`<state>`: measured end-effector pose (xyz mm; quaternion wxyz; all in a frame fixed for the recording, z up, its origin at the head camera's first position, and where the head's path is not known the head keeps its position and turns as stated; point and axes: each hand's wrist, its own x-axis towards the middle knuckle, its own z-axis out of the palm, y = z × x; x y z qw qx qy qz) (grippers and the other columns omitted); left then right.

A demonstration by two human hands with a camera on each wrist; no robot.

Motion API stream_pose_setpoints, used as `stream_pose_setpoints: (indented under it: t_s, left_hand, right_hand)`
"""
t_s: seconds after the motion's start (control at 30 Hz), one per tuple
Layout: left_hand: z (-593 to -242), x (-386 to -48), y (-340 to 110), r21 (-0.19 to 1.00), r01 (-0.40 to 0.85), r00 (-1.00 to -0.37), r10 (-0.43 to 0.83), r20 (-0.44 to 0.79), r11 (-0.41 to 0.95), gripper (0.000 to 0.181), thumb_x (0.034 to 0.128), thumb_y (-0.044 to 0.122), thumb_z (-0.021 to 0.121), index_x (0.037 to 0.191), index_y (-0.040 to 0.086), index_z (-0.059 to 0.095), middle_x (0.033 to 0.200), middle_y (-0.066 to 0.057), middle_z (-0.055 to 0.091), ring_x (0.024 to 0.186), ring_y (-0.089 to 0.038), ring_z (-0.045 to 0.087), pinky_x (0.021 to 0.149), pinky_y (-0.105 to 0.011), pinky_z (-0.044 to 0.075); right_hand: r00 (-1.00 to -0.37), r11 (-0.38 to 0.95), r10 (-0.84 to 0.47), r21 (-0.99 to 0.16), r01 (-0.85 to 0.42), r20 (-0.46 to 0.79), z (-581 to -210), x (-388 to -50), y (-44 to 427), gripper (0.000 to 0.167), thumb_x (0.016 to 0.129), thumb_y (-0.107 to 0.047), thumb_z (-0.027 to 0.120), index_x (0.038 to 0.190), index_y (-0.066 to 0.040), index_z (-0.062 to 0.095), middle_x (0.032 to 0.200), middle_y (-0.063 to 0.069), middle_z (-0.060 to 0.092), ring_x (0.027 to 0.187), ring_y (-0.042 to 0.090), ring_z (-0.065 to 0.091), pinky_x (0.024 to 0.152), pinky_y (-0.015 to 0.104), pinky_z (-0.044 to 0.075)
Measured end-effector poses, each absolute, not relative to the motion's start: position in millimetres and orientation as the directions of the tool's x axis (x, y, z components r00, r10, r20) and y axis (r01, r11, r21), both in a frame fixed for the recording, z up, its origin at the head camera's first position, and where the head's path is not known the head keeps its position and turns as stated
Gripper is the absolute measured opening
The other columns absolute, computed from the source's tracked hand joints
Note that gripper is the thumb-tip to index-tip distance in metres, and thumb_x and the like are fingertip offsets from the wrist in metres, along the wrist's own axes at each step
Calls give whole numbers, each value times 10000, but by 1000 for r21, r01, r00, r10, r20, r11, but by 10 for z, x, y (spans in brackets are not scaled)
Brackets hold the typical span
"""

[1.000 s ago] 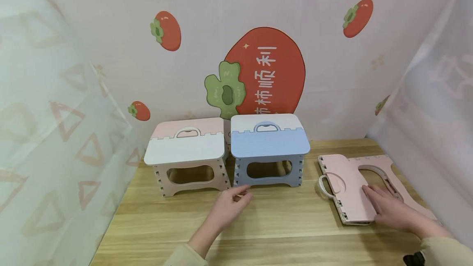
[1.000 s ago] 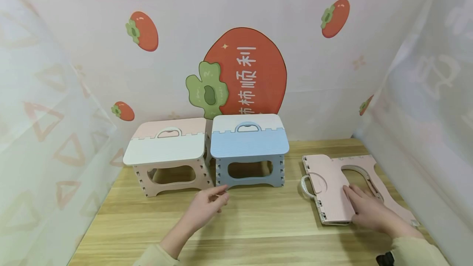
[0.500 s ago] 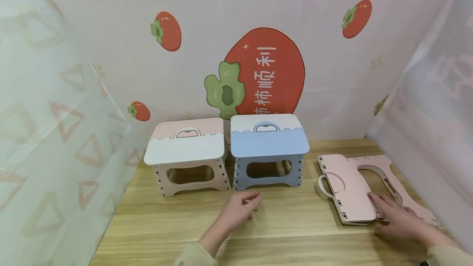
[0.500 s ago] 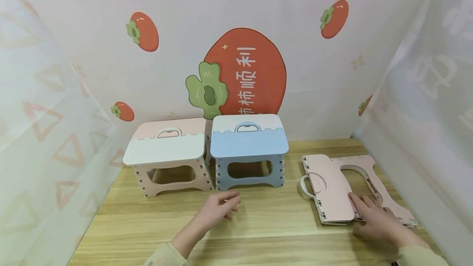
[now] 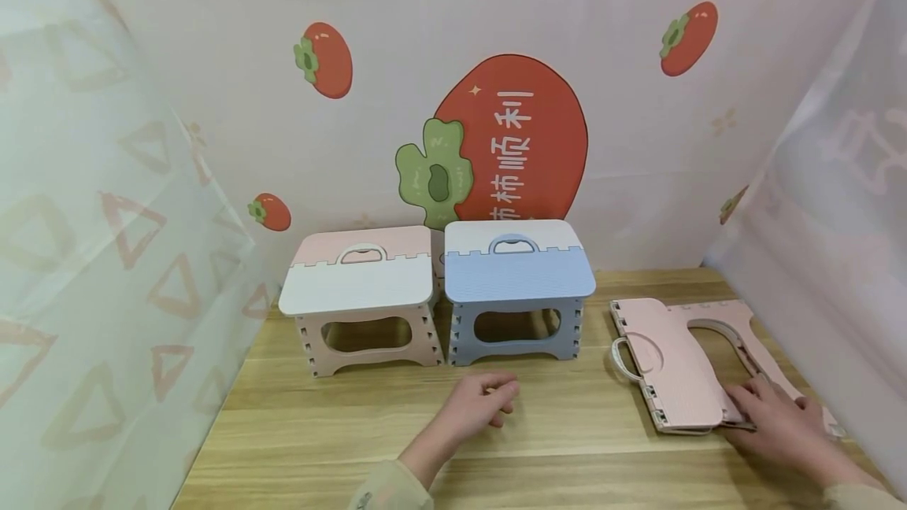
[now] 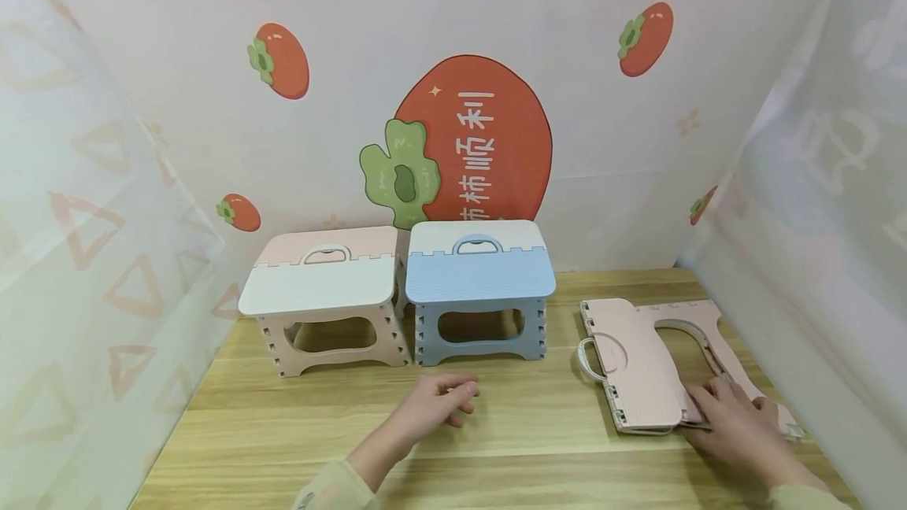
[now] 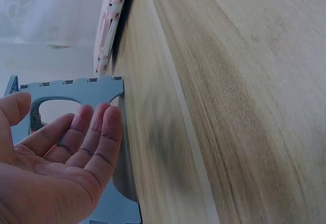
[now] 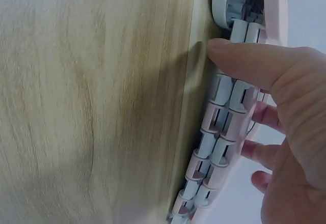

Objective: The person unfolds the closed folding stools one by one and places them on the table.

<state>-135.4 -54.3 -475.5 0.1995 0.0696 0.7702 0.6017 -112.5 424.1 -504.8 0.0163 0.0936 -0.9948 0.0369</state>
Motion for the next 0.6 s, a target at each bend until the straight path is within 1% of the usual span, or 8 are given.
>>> stream_pose_setpoints:
  t_s: [0.1,0.17,0.23,0.33,0.4,0.47,0.53,0.6]
  left_hand:
    - [-4770,-1363,-501,953,-157,-901,357,-245,258,494,1008,394,641,1377,66,642,1096,-121,730,799,-301,711,726,-404,608]
    - [-4789,-1369,-469,955,-175,-895,365,-256,239,494,1010,394,641,1378,65,641,1120,-114,731,821,-310,716,735,-420,612]
    - [-4800,-1375,-432,955,-193,-888,374,-268,226,499,1012,402,638,1380,65,640,1152,-90,727,864,-300,720,743,-421,618]
    - [-4813,-1384,-379,956,-204,-882,384,-273,211,498,1020,396,628,1377,48,637,1174,-70,725,900,-298,722,747,-429,622]
    - [-4812,-1389,-344,957,-209,-880,388,-274,202,496,1022,391,626,1371,39,638,1174,-58,724,933,-287,722,748,-416,625]
    - [-4817,-1393,-309,958,-212,-879,391,-273,194,491,1024,386,624,1362,30,642,1168,-58,727,940,-292,723,746,-416,628]
    - [-4823,-1395,-275,959,-211,-879,394,-270,187,477,1025,376,624,1344,22,654,1160,-57,729,951,-295,724,743,-413,630]
    - [-4835,-1398,-242,960,-214,-878,394,-271,182,454,1028,368,620,1315,19,673,1157,-64,730,945,-300,728,735,-411,632]
  right_hand:
    - [-980,979,-193,-54,-196,54,-5049,-1122,4260,603,763,-339,875,1251,-51,671,1161,168,568,1087,493,513,795,738,378]
    - [-975,975,-208,-64,-213,74,-5060,-1117,4267,570,773,-287,875,1243,-35,673,1145,164,571,1079,479,521,793,714,386]
    - [-963,967,-237,-65,-246,125,-5082,-1112,4265,548,741,-247,900,1200,-28,695,1087,123,579,1027,423,564,768,675,418]
    - [-924,946,-306,-37,-322,229,-5130,-1115,4277,526,638,-191,942,1095,-40,730,1003,63,577,920,314,598,710,608,462]
    - [-873,918,-373,-10,-396,315,-5164,-1138,4289,532,540,-157,962,1012,-44,746,937,18,562,830,209,585,661,513,498]
    - [-823,886,-425,-14,-463,376,-5185,-1158,4302,554,464,-121,958,967,-35,743,904,-4,541,782,116,541,618,403,500]
    - [-781,850,-466,-35,-526,416,-5201,-1177,4312,567,423,-98,950,942,-16,736,881,-26,518,759,28,488,565,301,465]
    - [-764,823,-484,-74,-563,427,-5215,-1187,4321,565,422,-82,948,936,-6,725,876,-43,502,772,-30,439,568,223,417]
